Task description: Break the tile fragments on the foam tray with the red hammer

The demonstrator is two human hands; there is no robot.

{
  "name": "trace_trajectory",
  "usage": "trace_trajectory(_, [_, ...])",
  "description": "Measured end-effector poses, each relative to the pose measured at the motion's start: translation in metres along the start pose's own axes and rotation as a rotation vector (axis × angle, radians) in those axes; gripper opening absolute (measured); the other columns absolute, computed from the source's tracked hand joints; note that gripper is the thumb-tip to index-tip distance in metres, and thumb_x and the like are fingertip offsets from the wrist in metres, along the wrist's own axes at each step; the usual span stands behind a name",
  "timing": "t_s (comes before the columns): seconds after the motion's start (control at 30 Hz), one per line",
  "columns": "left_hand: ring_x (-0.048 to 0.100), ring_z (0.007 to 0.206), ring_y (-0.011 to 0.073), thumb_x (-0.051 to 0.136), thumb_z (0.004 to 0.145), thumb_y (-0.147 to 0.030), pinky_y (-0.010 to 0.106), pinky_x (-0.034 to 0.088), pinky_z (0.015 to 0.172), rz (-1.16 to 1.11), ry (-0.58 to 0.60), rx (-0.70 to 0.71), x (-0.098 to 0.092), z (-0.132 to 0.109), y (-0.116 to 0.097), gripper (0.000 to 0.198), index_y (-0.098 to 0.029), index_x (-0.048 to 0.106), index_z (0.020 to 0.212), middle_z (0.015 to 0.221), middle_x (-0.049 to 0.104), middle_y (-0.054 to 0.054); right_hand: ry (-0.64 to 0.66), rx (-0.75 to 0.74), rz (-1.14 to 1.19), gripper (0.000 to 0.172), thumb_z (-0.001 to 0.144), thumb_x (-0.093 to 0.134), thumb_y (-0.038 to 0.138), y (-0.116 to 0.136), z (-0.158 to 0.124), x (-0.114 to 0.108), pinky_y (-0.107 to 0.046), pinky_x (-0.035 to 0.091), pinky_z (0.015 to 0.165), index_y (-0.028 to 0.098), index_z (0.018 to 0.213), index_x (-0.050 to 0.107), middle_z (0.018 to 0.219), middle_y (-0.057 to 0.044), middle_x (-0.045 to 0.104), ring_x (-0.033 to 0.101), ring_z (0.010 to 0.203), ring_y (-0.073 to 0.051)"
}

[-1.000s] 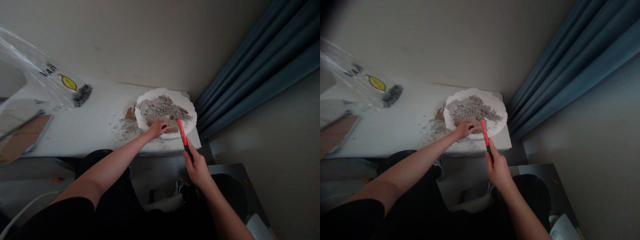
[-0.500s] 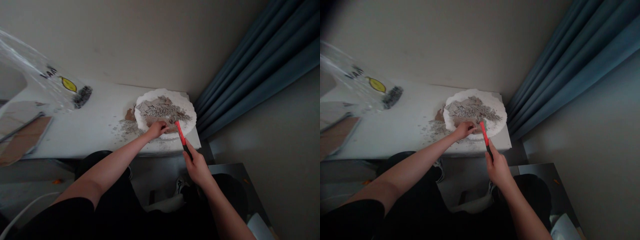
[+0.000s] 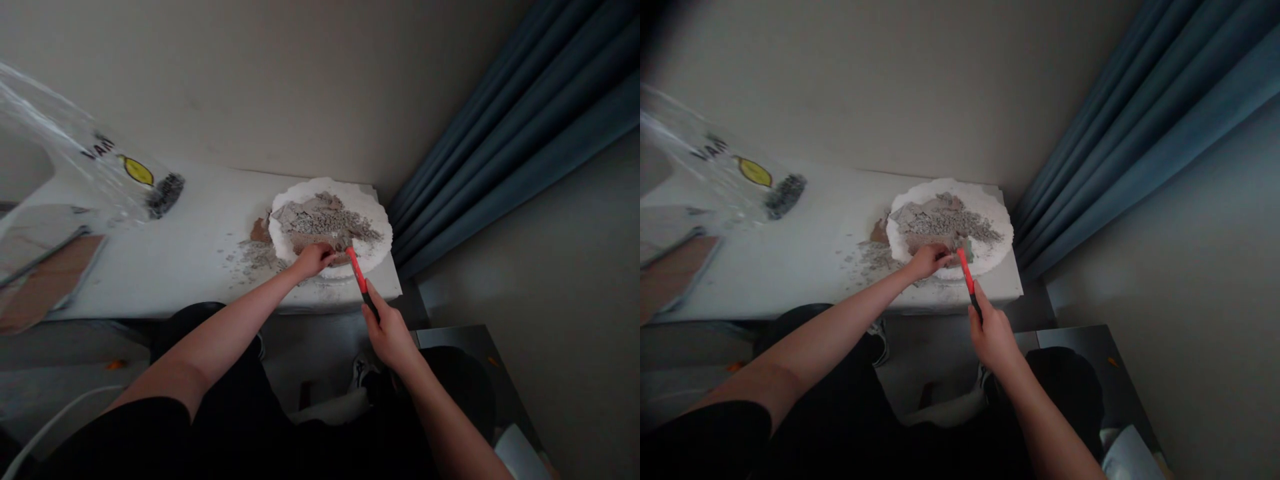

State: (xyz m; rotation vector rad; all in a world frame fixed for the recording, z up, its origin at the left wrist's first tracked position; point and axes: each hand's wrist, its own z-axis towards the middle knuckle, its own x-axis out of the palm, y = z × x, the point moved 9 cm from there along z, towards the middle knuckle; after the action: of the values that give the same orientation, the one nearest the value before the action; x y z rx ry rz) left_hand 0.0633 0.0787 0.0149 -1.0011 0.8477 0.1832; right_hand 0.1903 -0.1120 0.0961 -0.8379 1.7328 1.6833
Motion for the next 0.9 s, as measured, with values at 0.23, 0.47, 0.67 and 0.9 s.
trace_trajectory(0.23, [0.061, 0.073, 0.0181, 0.057, 0.089, -0.039, 0.028, 0.043, 0.069, 0.048, 0.014, 0.012, 0.002, 0.001, -0.001, 0.026, -0.016, 0.067, 0.080, 0.077, 0.068, 0.007, 0.018, 0.012, -0.040, 0.059, 0.097, 0.040, 0.031, -0.001, 0.001, 0.001, -0.038, 0.052, 0.078, 0.011, 0.152, 0.035, 0.100, -0.017, 0.074, 0.071, 0.085, -0.029])
trace_trajectory(0.47, [0.061, 0.070, 0.0168, 0.058, 0.086, -0.036, 0.028, 0.044, 0.068, 0.017, 0.029, -0.002, 0.000, 0.001, -0.002, 0.023, -0.017, 0.066, 0.077, 0.074, 0.068, 0.005, -0.007, -0.011, 0.008, 0.059, 0.098, 0.038, 0.032, 0.000, -0.001, 0.000, -0.037, 0.051, 0.079, 0.014, 0.154, 0.032, 0.104, -0.016, 0.073, 0.070, 0.085, -0.027])
trace_trajectory(0.67, [0.060, 0.067, 0.0141, 0.053, 0.081, -0.022, 0.026, 0.046, 0.066, -0.071, 0.079, -0.027, -0.004, 0.005, 0.000, 0.017, -0.016, 0.068, 0.086, 0.076, 0.069, 0.003, -0.009, -0.015, 0.039, 0.058, 0.099, 0.038, 0.032, 0.000, -0.002, -0.001, -0.036, 0.051, 0.080, 0.014, 0.153, 0.033, 0.100, -0.014, 0.073, 0.070, 0.085, -0.026])
trace_trajectory(0.9, [0.064, 0.084, 0.0170, 0.050, 0.076, -0.012, 0.031, 0.051, 0.080, -0.135, -0.034, -0.064, -0.017, 0.006, 0.001, 0.031, -0.016, 0.067, 0.102, 0.094, 0.072, 0.006, 0.045, 0.024, -0.124, 0.060, 0.097, 0.038, 0.030, -0.009, 0.001, 0.010, -0.036, 0.051, 0.071, 0.013, 0.154, 0.032, 0.093, -0.015, 0.074, 0.070, 0.079, -0.029])
